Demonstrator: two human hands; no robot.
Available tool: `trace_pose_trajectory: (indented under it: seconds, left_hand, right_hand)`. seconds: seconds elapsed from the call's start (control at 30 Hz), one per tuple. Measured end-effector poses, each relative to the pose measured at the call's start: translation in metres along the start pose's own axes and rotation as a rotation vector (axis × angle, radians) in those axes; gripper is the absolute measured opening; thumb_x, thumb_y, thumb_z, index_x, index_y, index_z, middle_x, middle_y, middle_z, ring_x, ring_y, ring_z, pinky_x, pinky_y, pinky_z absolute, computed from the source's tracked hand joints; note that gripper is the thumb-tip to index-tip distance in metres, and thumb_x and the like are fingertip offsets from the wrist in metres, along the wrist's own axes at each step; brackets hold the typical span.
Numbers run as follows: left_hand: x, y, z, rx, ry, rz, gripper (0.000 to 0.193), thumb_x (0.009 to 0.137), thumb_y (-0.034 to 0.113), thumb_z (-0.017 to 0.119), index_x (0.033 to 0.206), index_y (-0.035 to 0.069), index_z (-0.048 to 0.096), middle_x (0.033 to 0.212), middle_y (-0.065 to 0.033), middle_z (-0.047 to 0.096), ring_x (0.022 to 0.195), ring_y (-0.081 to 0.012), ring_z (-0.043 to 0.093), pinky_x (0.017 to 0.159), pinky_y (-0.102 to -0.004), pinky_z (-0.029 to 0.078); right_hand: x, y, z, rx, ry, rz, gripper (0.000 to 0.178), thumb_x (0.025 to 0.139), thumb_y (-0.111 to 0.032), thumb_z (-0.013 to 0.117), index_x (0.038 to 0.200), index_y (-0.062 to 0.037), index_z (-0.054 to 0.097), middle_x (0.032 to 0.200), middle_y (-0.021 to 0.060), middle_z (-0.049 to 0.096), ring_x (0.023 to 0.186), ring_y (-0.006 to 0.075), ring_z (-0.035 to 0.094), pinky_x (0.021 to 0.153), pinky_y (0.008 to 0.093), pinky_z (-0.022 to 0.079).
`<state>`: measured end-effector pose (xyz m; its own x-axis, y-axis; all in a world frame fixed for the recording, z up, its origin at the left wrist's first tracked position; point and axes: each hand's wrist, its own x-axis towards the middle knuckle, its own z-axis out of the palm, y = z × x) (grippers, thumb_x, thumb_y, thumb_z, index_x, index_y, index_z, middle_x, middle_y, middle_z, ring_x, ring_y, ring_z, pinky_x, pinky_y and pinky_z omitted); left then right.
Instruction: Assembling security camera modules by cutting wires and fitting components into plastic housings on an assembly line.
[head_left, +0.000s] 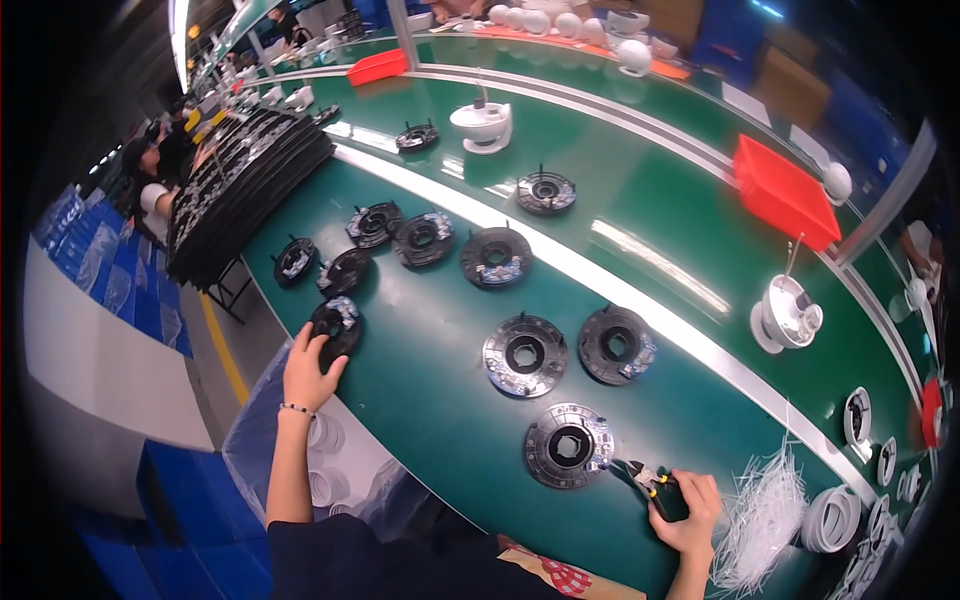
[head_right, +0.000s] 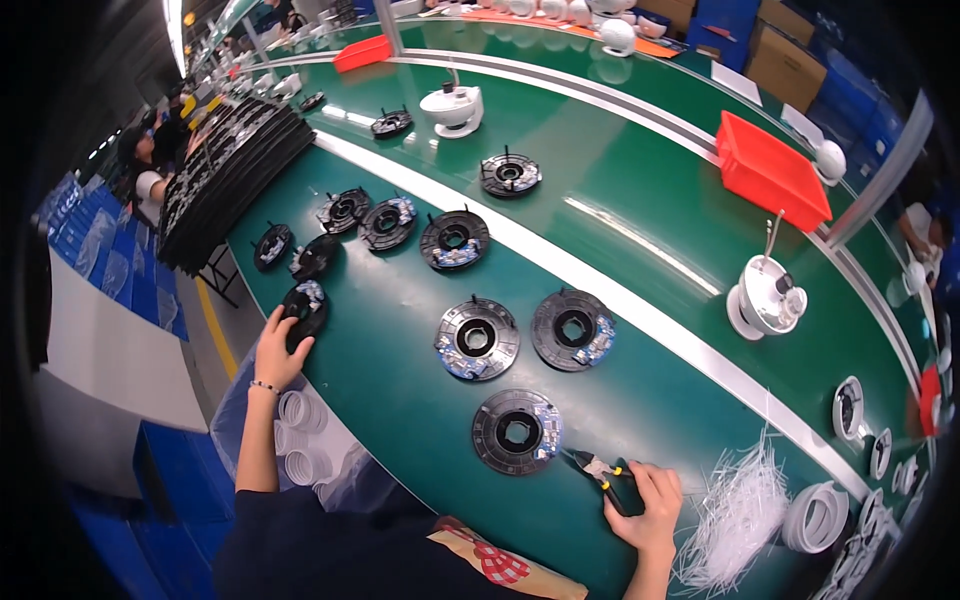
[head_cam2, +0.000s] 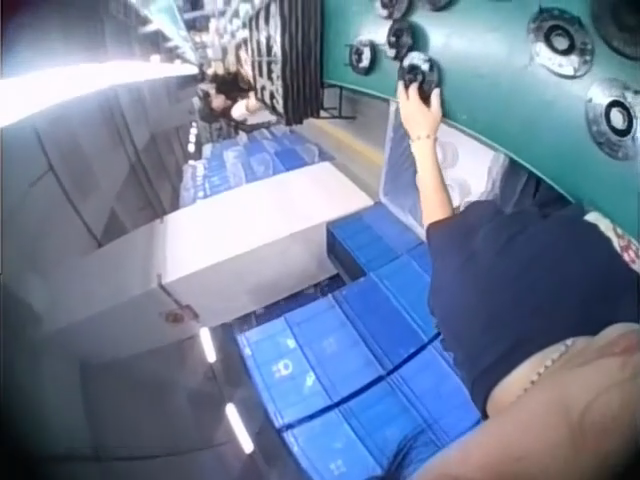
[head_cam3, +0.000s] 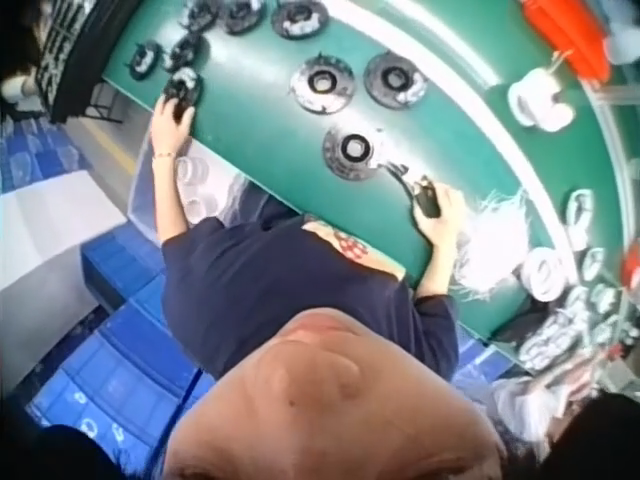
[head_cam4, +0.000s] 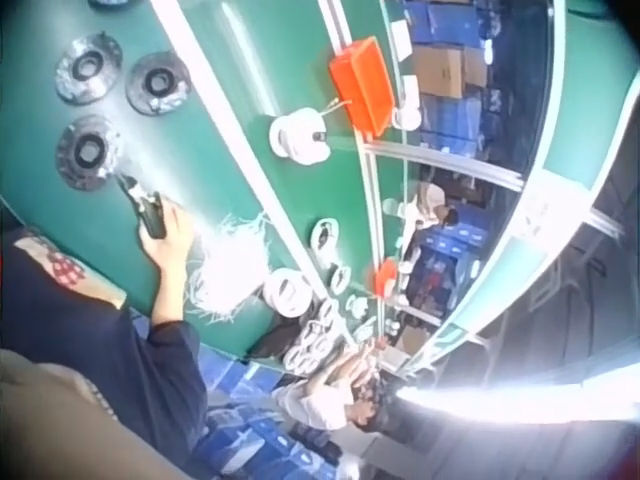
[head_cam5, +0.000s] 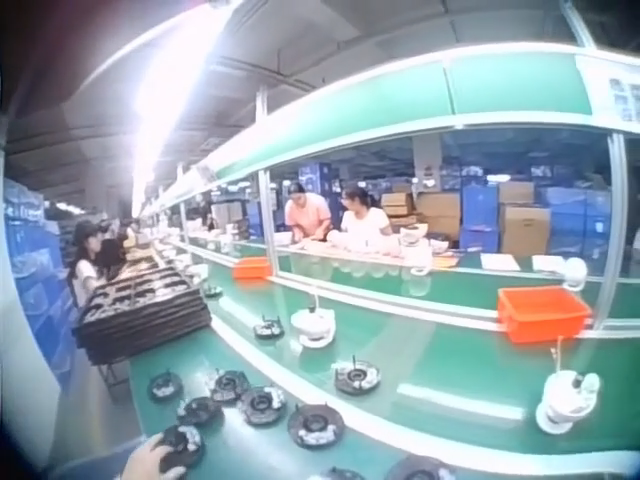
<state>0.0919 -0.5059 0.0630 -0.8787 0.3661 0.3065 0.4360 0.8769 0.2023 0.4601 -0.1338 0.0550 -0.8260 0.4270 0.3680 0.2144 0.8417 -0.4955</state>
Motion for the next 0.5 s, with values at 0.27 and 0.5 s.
trace_pose_trajectory:
  seconds: [0.27, 0.5]
  left_hand:
    - [0.001, 0.167, -0.004, -0.351, 0.030, 0.565, 0.055, 0.065, 0.026, 0.069, 0.111, 0.003, 0.051, 0.121, -0.0186, 0.046, 0.117, -0.0374, 0.039, 0.097, -0.0476, 0.029]
    - [0.021, 0.206, 0.028, -0.233, -0.227, 0.695, 0.070, 0.072, 0.052, 0.058, 0.125, 0.009, 0.042, 0.138, -0.0179, 0.023, 0.127, -0.0431, 0.017, 0.097, -0.0606, 0.019]
  right_hand:
    - [0.002, 0.006, 0.004, -0.036, 0.053, -0.021, 0.047, 0.048, -0.014, 0.071, 0.092, -0.0024, 0.060, 0.084, 0.0095, 0.058, 0.073, 0.0263, 0.053, 0.065, 0.0343, 0.043]
    - [-0.001, 0.010, 0.004, -0.018, 0.073, -0.021, 0.047, 0.048, -0.013, 0.071, 0.092, -0.0029, 0.060, 0.084, 0.0092, 0.058, 0.073, 0.0265, 0.053, 0.065, 0.0345, 0.043]
